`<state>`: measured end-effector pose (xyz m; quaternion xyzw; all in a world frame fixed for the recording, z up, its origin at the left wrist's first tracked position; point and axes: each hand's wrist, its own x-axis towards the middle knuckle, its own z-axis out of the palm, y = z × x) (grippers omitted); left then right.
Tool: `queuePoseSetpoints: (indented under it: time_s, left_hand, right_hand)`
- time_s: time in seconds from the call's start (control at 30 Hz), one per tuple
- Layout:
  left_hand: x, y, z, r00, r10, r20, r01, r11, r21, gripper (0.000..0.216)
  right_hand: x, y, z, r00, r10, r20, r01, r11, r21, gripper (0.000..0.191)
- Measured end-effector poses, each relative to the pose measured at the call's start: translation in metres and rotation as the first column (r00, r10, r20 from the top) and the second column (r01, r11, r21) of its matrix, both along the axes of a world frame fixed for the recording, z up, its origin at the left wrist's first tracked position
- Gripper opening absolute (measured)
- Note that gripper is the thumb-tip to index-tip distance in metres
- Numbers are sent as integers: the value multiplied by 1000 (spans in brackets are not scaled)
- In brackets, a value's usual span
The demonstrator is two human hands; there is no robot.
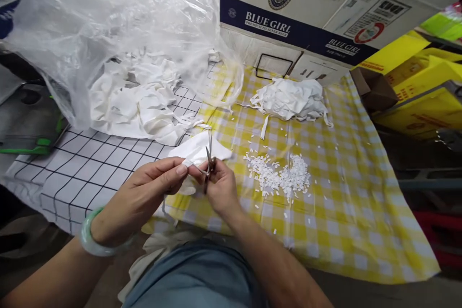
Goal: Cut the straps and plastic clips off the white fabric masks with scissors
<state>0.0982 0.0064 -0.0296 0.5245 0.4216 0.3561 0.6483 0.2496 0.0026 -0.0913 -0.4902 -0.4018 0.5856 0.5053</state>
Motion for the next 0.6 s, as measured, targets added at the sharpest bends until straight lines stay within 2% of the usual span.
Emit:
queuePoseSetpoints:
  time_s: [0.07, 0.13, 0.27, 0.3, 0.37, 0.4, 0.47, 0.53, 0.6]
  left_hand:
    - [9, 3, -1, 999, 53, 6, -53, 990, 134, 24]
    - [19, 6, -4, 993, 108, 56, -116, 976, 186, 24]
    - [36, 8, -11, 967, 167, 193, -170, 985, 4, 27]
    - [39, 8, -14, 965, 174, 198, -171, 985, -29, 28]
    - [44, 7, -20, 971, 162, 174, -159, 987, -33, 28]
    - [46, 5, -24, 977, 140, 159, -139, 990, -19, 28]
    - [50, 2, -30, 986, 81, 149, -82, 997, 1, 28]
    - [53, -3, -36, 988, 26, 153, -27, 1000, 0, 28]
    - [56, -6, -40, 989, -6, 147, 8, 1000, -12, 26]
  right_hand:
    - [-11, -12, -10, 994, -66, -83, 62, 997, -46, 37]
    - [-17, -19, -15, 989, -93, -112, 88, 995, -52, 38]
    - [-1, -22, -12, 996, 41, -79, -43, 999, -30, 38]
    - [9, -22, -9, 997, 76, -15, -76, 997, -19, 37]
    - [34, -22, 0, 970, 100, 222, -111, 993, 38, 35]
    - [47, -23, 4, 924, 92, 371, -130, 988, 80, 35]
    - [70, -24, 13, 782, 72, 619, -213, 964, 157, 37]
    - [86, -25, 19, 658, 74, 749, -314, 931, 184, 41]
    - [93, -26, 21, 593, 92, 800, -377, 910, 175, 44]
